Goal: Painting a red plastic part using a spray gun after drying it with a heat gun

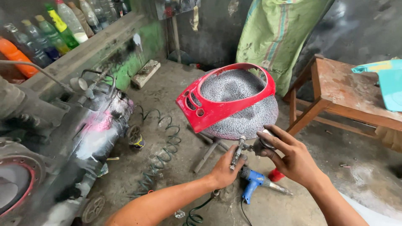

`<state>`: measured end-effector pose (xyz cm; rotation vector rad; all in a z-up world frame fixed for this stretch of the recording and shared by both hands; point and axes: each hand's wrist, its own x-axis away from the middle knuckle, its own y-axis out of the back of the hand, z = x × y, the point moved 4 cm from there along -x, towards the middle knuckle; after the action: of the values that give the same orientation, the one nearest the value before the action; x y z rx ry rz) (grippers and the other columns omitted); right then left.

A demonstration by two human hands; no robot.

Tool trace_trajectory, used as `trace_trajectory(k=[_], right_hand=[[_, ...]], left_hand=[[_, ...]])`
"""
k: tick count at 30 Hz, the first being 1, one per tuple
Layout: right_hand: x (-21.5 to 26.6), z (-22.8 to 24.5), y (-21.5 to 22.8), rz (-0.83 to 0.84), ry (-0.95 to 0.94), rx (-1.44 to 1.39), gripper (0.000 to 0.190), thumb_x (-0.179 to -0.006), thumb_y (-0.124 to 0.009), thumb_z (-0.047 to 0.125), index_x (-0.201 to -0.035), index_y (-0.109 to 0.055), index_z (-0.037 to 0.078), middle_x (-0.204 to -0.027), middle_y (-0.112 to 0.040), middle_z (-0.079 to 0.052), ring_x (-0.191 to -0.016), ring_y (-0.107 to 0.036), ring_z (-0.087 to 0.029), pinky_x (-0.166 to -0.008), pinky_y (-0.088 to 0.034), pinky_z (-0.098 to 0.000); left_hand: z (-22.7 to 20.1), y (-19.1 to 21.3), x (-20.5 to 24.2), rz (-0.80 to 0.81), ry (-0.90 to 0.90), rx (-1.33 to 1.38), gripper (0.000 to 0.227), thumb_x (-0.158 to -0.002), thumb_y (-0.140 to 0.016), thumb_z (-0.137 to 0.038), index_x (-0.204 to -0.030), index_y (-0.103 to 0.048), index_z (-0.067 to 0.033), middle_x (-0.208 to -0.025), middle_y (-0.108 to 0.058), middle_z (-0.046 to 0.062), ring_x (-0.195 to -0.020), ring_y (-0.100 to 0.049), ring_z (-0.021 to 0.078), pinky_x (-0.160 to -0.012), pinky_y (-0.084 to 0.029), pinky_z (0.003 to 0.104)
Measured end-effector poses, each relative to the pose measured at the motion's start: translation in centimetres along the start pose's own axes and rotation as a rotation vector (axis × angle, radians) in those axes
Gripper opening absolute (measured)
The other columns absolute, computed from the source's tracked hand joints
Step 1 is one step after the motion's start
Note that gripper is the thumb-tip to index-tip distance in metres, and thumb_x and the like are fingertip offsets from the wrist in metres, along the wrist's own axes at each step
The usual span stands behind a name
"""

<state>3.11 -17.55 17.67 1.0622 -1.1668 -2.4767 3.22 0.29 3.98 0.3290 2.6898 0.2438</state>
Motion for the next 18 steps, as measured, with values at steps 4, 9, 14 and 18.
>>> trace_trajectory(k=[4,9,14,18], right_hand=[[1.0,-0.7,-1.7,-0.063,0.027,0.079,0.056,-0.078,-0.078,0.013,-0.133,-0.067,0.011,-0.146,-0.062,-0.012,-0.109,-0.073,-0.026,-0.086,-0.058,-0.0357],[5.1,-4.7,-6.0,-0.358,-0.119,-0.429,0.049,-0.074,-0.056,-0.007,-0.120,-0.042,0.004,-0.112,-0.045,-0.010,-0.099,-0.046,-0.019,-0.092,-0.042,-0.0300],[5.4,-1.3,-9.8,0.081,-0.446,-0.599,0.065,-0.074,-0.073,-0.002,-0.133,-0.048,0.009,-0.121,-0.065,-0.008,-0.104,-0.066,-0.019,-0.081,-0.050,-0.0308],[6.0,-2.3,-11.4,0.109,-0.660,-0.804,0.066,-0.079,-0.065,-0.008,-0.140,-0.046,0.006,-0.131,-0.070,-0.016,-0.117,-0.070,-0.024,-0.091,-0.056,-0.0352]], left_hand=[[-1.2,0.5,-0.4,-0.035,-0.020,-0.003,0.028,-0.101,-0.056,-0.015,-0.126,-0.052,-0.0030,-0.087,-0.060,0.007,-0.073,-0.056,0.0195,-0.069,-0.049,0.038],[-3.6,1.3,-1.8,-0.158,-0.031,-0.039,0.024,-0.099,-0.063,-0.020,-0.110,-0.050,-0.0042,-0.085,-0.058,0.008,-0.071,-0.057,0.0230,-0.068,-0.049,0.041],[-5.3,1.5,-2.3,-0.176,-0.020,0.004,0.041,-0.095,-0.065,-0.018,-0.126,-0.046,-0.0012,-0.102,-0.053,0.013,-0.086,-0.054,0.0227,-0.079,-0.050,0.040],[-5.9,1.2,-2.5,-0.198,0.006,0.032,0.060,-0.086,-0.071,-0.018,-0.136,-0.043,-0.0007,-0.118,-0.051,0.018,-0.100,-0.057,0.0285,-0.091,-0.050,0.042]])
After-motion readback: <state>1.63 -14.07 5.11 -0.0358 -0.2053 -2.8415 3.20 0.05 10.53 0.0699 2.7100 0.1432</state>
